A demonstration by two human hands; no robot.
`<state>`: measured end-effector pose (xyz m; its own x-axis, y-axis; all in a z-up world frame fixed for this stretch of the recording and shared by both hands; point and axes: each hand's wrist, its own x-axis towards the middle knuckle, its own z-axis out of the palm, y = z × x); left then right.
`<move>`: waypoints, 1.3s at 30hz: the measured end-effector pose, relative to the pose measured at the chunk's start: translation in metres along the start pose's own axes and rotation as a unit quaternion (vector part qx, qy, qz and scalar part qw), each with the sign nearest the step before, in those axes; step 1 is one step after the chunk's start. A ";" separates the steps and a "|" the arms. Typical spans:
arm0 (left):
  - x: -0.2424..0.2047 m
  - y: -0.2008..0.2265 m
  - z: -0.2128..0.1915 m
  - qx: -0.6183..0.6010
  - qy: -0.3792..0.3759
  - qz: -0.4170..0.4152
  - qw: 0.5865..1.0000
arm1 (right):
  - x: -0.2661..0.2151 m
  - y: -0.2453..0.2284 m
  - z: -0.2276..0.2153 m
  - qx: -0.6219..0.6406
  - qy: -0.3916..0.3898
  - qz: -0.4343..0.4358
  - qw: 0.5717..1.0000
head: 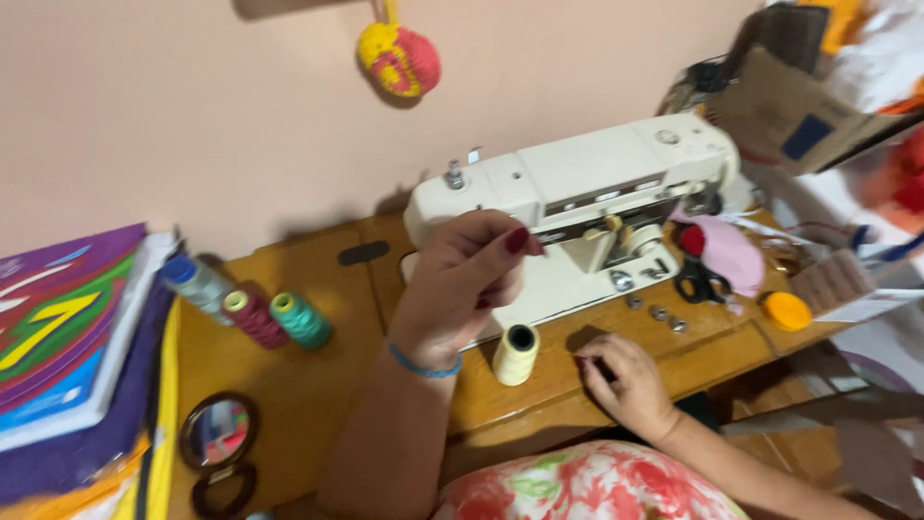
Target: The person is threading a sewing machine and setting up thread spools on the machine's table.
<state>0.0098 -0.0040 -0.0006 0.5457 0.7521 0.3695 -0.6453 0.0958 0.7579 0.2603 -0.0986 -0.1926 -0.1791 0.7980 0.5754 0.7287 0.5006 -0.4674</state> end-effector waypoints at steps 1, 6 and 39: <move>-0.003 -0.002 0.000 -0.015 0.000 0.002 1.000 | -0.001 0.001 0.002 0.010 -0.001 -0.007 1.000; -0.002 -0.004 0.004 -0.019 -0.022 -0.003 1.000 | -0.002 0.007 0.005 0.009 -0.012 -0.008 1.000; 0.002 -0.021 0.001 -0.043 -0.045 -0.035 0.997 | 0.000 -0.005 0.002 0.029 0.003 0.032 0.999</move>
<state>0.0249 -0.0055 -0.0154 0.6343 0.6808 0.3663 -0.6451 0.2049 0.7361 0.2553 -0.1002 -0.1912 -0.1292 0.8270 0.5472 0.6993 0.4672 -0.5410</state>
